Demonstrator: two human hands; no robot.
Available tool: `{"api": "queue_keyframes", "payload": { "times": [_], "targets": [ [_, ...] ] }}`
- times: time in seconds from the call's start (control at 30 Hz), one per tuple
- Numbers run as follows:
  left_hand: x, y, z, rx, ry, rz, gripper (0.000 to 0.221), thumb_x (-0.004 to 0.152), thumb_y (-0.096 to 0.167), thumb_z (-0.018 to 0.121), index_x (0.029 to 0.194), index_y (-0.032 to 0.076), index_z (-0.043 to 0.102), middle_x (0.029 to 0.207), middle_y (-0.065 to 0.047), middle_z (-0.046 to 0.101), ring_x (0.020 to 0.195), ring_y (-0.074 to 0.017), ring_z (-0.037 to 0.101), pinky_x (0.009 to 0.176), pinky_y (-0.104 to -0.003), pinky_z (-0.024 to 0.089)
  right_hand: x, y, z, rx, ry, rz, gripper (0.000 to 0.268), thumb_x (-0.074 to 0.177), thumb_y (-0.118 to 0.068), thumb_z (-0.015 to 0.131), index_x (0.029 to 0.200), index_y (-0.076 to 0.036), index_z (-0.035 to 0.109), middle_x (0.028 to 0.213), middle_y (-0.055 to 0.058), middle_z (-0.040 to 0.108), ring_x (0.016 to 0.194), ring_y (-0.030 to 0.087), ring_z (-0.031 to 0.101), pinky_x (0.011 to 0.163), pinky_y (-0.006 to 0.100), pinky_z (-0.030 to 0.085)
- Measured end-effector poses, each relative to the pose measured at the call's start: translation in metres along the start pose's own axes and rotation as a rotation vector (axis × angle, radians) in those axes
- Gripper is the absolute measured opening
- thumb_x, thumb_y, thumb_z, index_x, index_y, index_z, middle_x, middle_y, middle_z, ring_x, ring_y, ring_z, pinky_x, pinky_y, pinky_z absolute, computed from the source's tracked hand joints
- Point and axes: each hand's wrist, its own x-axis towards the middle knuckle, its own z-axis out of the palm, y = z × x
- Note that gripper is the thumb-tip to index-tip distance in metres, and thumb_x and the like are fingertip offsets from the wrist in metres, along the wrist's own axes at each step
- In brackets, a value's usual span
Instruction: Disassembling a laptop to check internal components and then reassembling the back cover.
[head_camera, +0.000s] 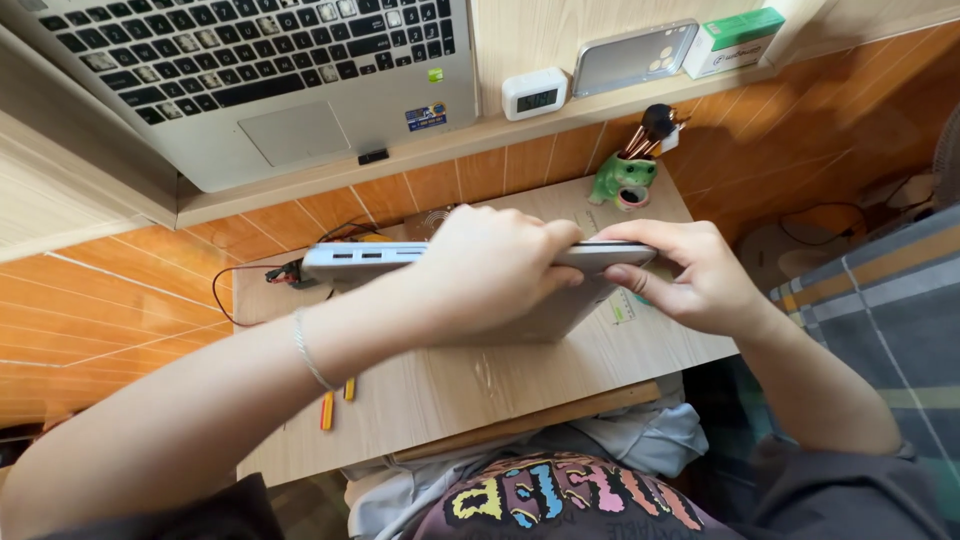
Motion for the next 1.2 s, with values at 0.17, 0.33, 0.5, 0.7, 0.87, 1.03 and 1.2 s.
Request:
{"api": "queue_keyframes", "payload": {
  "times": [0.17, 0.33, 0.5, 0.7, 0.87, 1.03, 1.2],
  "targets": [
    [-0.019, -0.019, -0.017, 0.085, -0.142, -0.085, 0.031, 0.086, 0.04, 0.069, 0.106, 0.017, 0.068, 0.083, -0.012, 0.074, 0.075, -0.0358, 0.071, 0.062, -0.051, 0.055, 0.001, 0.007, -0.003, 0.021, -0.047, 0.035, 0.03, 0.089, -0.013, 0.076, 0.116, -0.001, 0.071, 0.087, 0.007, 0.077, 0.072, 0.011, 0.07, 0.069, 0.024, 0.056],
    [-0.039, -0.015, -0.012, 0.163, -0.055, -0.138, 0.032, 0.094, 0.041, 0.065, 0.111, 0.014, 0.065, 0.091, -0.007, 0.074, 0.076, -0.035, 0.072, 0.062, -0.049, 0.054, 0.0, 0.002, 0.005, 0.024, 0.028, 0.021, 0.029, 0.09, -0.012, 0.075, 0.116, 0.0, 0.07, 0.09, 0.008, 0.076, 0.078, 0.01, 0.072, 0.073, 0.024, 0.056],
    [-0.043, -0.036, -0.015, 0.229, 0.051, -0.051, 0.039, 0.084, 0.049, 0.073, 0.097, 0.014, 0.063, 0.074, -0.007, 0.071, 0.063, -0.0333, 0.07, 0.049, -0.047, 0.05, -0.009, 0.034, 0.026, 0.177, 0.085, 0.026, 0.036, 0.09, -0.018, 0.078, 0.118, 0.001, 0.068, 0.101, 0.006, 0.074, 0.089, 0.009, 0.069, 0.08, 0.025, 0.056],
    [-0.062, -0.036, 0.0, 0.336, 0.242, 0.024, 0.051, 0.08, 0.057, 0.077, 0.082, 0.01, 0.057, 0.063, -0.004, 0.066, 0.056, -0.0281, 0.067, 0.046, -0.041, 0.048, -0.09, 0.19, 0.159, 0.274, 0.254, 0.118, 0.036, 0.092, -0.031, 0.081, 0.107, 0.0, 0.071, 0.096, 0.002, 0.071, 0.085, 0.008, 0.062, 0.075, 0.026, 0.053],
    [-0.077, -0.031, -0.008, 0.346, 0.272, 0.055, 0.051, 0.079, 0.057, 0.077, 0.079, 0.011, 0.057, 0.063, -0.004, 0.066, 0.056, -0.0279, 0.066, 0.046, -0.041, 0.048, -0.096, 0.198, 0.199, 0.411, 0.509, 0.062, 0.046, 0.091, -0.044, 0.079, 0.1, 0.0, 0.068, 0.087, -0.002, 0.067, 0.08, 0.007, 0.061, 0.07, 0.025, 0.051],
    [-0.121, -0.041, -0.005, 0.158, 0.452, -0.079, 0.042, 0.074, 0.046, 0.086, 0.086, 0.011, 0.069, 0.062, -0.006, 0.066, 0.056, -0.0274, 0.067, 0.052, -0.039, 0.05, -0.051, 0.098, 0.112, 0.204, 0.361, -0.062, 0.042, 0.082, -0.039, 0.086, 0.091, -0.001, 0.071, 0.075, 0.003, 0.068, 0.066, 0.01, 0.061, 0.062, 0.026, 0.05],
    [-0.175, -0.079, 0.088, -0.297, 0.591, -0.275, 0.038, 0.072, 0.024, 0.094, 0.097, 0.007, 0.072, 0.076, -0.004, 0.072, 0.065, -0.013, 0.067, 0.062, -0.028, 0.054, -0.01, 0.03, 0.072, -0.152, 0.179, -0.188, 0.037, 0.072, -0.037, 0.089, 0.086, -0.007, 0.073, 0.067, 0.006, 0.066, 0.057, 0.02, 0.063, 0.056, 0.031, 0.048]
  ]
}}
